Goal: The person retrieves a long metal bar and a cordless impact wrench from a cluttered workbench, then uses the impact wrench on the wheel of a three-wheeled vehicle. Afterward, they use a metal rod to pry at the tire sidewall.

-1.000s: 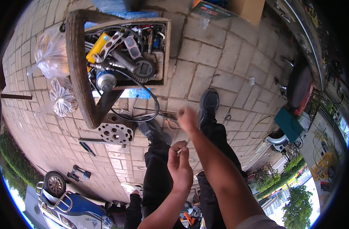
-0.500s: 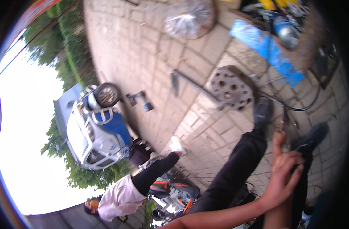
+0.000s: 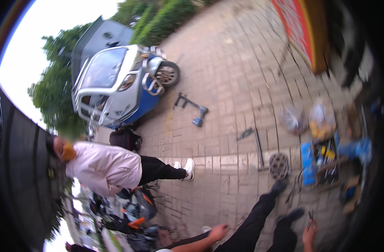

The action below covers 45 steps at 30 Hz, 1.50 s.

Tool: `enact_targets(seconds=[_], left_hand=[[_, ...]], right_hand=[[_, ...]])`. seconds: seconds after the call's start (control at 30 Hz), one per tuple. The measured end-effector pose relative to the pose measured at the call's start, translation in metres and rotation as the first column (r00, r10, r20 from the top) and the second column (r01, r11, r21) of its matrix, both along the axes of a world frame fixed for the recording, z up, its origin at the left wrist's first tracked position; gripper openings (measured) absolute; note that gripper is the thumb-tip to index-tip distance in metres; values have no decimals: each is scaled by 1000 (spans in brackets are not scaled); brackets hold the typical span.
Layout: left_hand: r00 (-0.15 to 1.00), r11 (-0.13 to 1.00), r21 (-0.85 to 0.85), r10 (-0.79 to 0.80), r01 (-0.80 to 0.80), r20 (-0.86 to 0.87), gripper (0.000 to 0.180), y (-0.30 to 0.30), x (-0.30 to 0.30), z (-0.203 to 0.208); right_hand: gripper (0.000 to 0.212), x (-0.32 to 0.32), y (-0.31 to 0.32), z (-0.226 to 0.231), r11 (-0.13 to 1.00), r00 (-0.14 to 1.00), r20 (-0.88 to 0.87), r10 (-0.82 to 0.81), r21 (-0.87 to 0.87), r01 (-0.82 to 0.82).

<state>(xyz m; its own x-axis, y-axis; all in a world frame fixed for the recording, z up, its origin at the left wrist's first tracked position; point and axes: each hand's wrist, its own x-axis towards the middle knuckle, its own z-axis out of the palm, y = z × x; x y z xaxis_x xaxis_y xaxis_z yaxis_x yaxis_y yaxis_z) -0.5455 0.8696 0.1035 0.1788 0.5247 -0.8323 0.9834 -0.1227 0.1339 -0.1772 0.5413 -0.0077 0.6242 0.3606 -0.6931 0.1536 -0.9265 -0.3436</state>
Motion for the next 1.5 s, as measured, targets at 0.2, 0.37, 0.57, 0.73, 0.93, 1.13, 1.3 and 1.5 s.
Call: enact_targets(seconds=[0.2, 0.37, 0.57, 0.73, 0.93, 1.13, 1.3, 1.5], left_hand=[[932, 938, 85, 345, -337, -107, 48, -27, -189, 55], [919, 908, -140, 392, -394, -44, 47, -27, -209, 28], [906, 919, -139, 388, -368, 169, 46, 18, -157, 8], [869, 904, -60, 424, -423, 255, 44, 55, -152, 8], [886, 910, 86, 366, -405, 285, 41, 4, -188, 17], [796, 805, -58, 592, -590, 127, 42, 11, -217, 16], [702, 716, -115, 698, -689, 141, 42, 92, -218, -6], [668, 701, -166, 712, -694, 216, 42, 153, -205, -33]], right_hand=[[57, 65, 2, 47, 917, 941, 154, 302, -318, -242], [50, 64, 86, 143, 995, 977, 202, 66, 65, -81], [48, -21, 203, 292, 463, 808, -587, -38, 707, 535], [58, -41, 267, 377, 117, 346, -892, 292, 392, 912], [28, -6, 266, 319, 453, 576, -791, 205, 599, 660], [27, -11, 215, 189, 907, 845, -434, -313, 127, 401], [30, -51, 237, 192, 906, 832, -376, -407, -50, 421], [33, -90, 351, 239, 922, 844, -391, -367, -32, 386]])
